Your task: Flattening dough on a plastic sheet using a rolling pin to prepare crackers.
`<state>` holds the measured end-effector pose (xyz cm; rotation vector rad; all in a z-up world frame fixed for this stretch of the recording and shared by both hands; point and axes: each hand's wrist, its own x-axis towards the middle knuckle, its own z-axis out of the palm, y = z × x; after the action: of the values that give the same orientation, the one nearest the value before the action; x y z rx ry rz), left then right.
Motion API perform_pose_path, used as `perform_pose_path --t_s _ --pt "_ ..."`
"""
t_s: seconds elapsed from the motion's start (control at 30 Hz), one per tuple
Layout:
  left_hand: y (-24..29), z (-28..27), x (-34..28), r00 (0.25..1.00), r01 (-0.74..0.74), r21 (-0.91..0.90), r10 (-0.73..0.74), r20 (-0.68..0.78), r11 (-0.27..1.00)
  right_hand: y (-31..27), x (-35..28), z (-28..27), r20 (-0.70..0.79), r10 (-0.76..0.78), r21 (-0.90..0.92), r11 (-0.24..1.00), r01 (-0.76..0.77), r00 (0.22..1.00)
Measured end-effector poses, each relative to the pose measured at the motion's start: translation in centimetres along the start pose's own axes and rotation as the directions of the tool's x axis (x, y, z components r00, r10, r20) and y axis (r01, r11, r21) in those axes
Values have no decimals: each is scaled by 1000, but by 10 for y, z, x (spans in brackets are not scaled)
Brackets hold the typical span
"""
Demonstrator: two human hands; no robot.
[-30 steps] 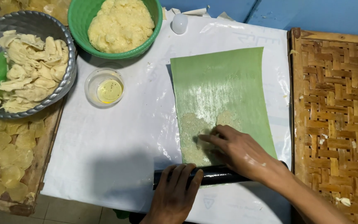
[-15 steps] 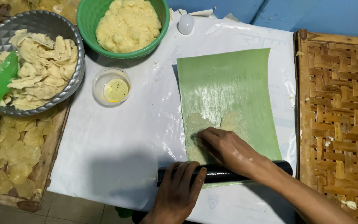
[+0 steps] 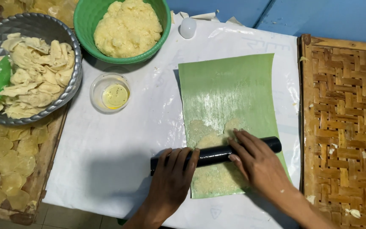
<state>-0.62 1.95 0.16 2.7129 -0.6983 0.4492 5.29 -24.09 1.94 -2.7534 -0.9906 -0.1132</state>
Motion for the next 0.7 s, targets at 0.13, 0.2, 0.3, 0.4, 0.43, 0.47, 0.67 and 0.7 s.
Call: perform_pose_path --t_s 0.13,0.2,0.3,0.4,0.43,0.47,0.67,0.7 --pt "3 -1 5 997 54 45 -56 60 998 -7 -5 21 -43 29 -80 996 -32 999" --pt "3 1 12 992 99 128 -108 62 987 -4 5 19 -34 22 -118 993 -26 999" --pt "-9 14 33 974 196 104 -206 96 975 6 30 15 31 71 -142 988 -66 997" --pt "-27 20 61 951 273 109 -285 117 956 30 55 24 236 159 -58 987 -150 959" --pt "-33 20 71 951 275 112 -287 119 955 31 70 17 237 157 -55 987 -148 959" --pt "-39 20 80 950 289 132 -301 78 948 32 84 10 318 221 4 972 -234 922" --pt "-57 21 112 926 372 136 -378 21 918 46 110 14 189 304 135 934 -332 934" --pt "-58 20 115 916 398 145 -400 -13 906 48 111 16 120 301 143 938 -317 946"
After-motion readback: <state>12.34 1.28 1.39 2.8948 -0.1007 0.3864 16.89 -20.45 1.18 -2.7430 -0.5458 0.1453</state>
